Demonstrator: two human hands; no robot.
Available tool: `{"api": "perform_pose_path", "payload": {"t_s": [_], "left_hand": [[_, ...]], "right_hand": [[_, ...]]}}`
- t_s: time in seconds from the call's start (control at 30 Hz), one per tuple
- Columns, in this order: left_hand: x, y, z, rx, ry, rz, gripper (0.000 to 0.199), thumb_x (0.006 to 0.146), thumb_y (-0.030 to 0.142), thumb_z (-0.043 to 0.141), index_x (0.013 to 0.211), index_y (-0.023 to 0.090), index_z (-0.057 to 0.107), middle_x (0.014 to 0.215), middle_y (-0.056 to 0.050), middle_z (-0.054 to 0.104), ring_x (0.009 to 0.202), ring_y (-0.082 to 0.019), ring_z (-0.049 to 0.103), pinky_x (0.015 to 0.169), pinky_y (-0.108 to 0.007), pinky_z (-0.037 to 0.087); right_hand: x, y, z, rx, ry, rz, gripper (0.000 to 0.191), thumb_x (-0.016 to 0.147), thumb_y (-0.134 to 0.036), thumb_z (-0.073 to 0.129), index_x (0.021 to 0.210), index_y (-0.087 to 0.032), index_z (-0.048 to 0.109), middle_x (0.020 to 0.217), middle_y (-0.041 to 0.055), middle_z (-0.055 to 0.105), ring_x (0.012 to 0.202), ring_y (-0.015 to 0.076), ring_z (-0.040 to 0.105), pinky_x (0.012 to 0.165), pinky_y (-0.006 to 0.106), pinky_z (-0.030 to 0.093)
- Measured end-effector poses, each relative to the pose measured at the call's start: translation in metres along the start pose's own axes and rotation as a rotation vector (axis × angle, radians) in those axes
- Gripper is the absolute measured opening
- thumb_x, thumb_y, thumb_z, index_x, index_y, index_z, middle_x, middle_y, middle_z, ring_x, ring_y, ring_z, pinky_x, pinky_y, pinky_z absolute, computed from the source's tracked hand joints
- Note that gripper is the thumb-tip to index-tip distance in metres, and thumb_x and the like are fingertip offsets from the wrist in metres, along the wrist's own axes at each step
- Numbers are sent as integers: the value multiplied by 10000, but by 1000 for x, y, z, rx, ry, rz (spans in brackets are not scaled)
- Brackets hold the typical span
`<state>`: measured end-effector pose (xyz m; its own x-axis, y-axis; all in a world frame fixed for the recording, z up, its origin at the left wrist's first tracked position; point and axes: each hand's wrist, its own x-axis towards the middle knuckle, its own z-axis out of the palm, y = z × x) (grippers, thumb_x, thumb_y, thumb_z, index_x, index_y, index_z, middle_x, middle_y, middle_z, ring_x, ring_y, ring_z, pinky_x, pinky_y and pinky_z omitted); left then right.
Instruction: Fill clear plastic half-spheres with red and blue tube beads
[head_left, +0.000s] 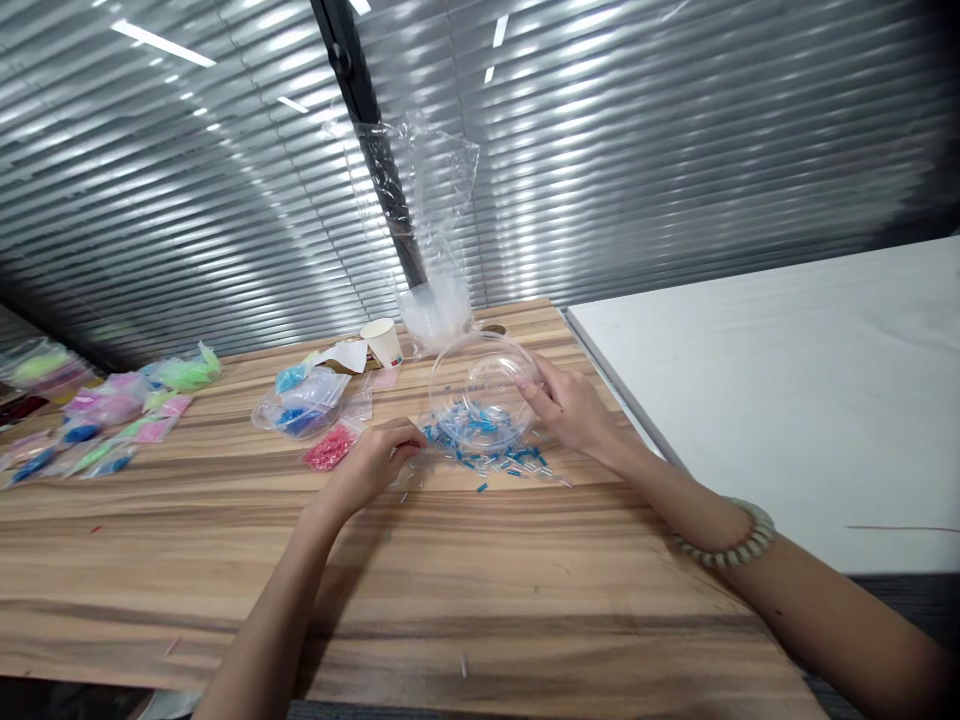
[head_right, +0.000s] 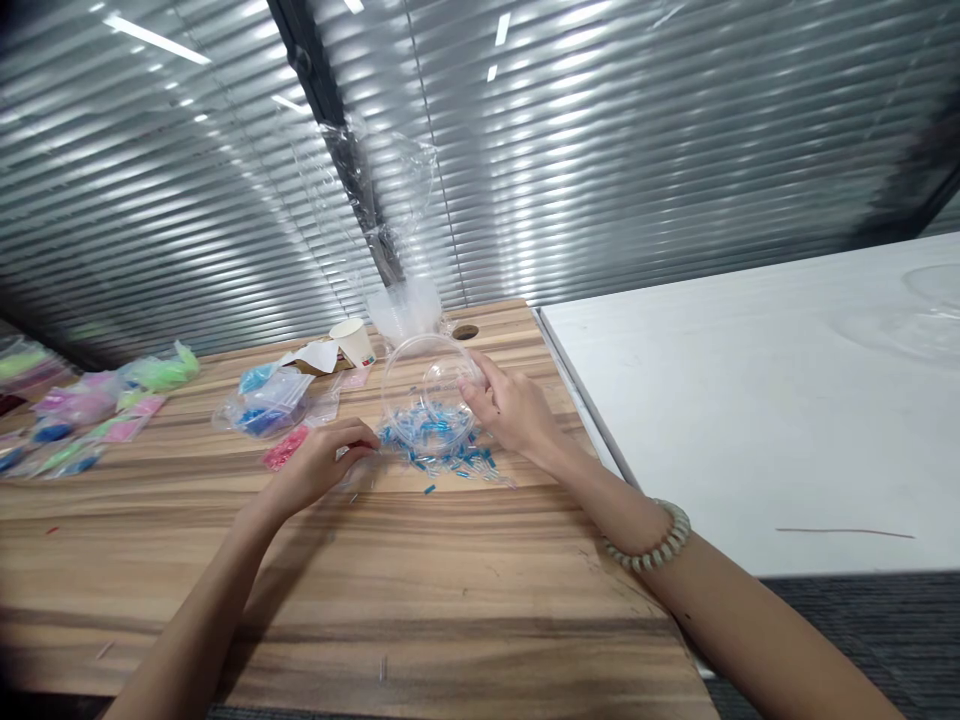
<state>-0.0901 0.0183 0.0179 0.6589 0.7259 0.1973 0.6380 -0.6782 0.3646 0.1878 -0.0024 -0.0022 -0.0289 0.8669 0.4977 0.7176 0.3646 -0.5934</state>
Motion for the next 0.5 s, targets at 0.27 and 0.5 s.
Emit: {"api": "perform_pose_path", "payload": {"t_s": [0.27, 0.5], "left_hand": [[1, 3, 0, 31, 136, 154, 130, 850, 115, 511, 812, 169, 622, 793, -29, 642, 738, -132, 603, 663, -236, 471], [3, 16, 6, 191, 512, 416, 139, 839, 64, 550, 910, 169, 607, 835, -48, 644, 788, -124, 605, 698, -237, 491]], "right_hand": [[0, -1, -1, -17, -20, -6, 549, 927, -472, 330, 1326, -124, 477, 670, 31, 632, 583, 182, 547, 555, 256, 323], [-1, -6, -2, -43, -34, -28, 541, 923, -464, 345, 1355, -155, 451, 664, 18, 624, 568, 177, 542, 550, 254, 320]]}}
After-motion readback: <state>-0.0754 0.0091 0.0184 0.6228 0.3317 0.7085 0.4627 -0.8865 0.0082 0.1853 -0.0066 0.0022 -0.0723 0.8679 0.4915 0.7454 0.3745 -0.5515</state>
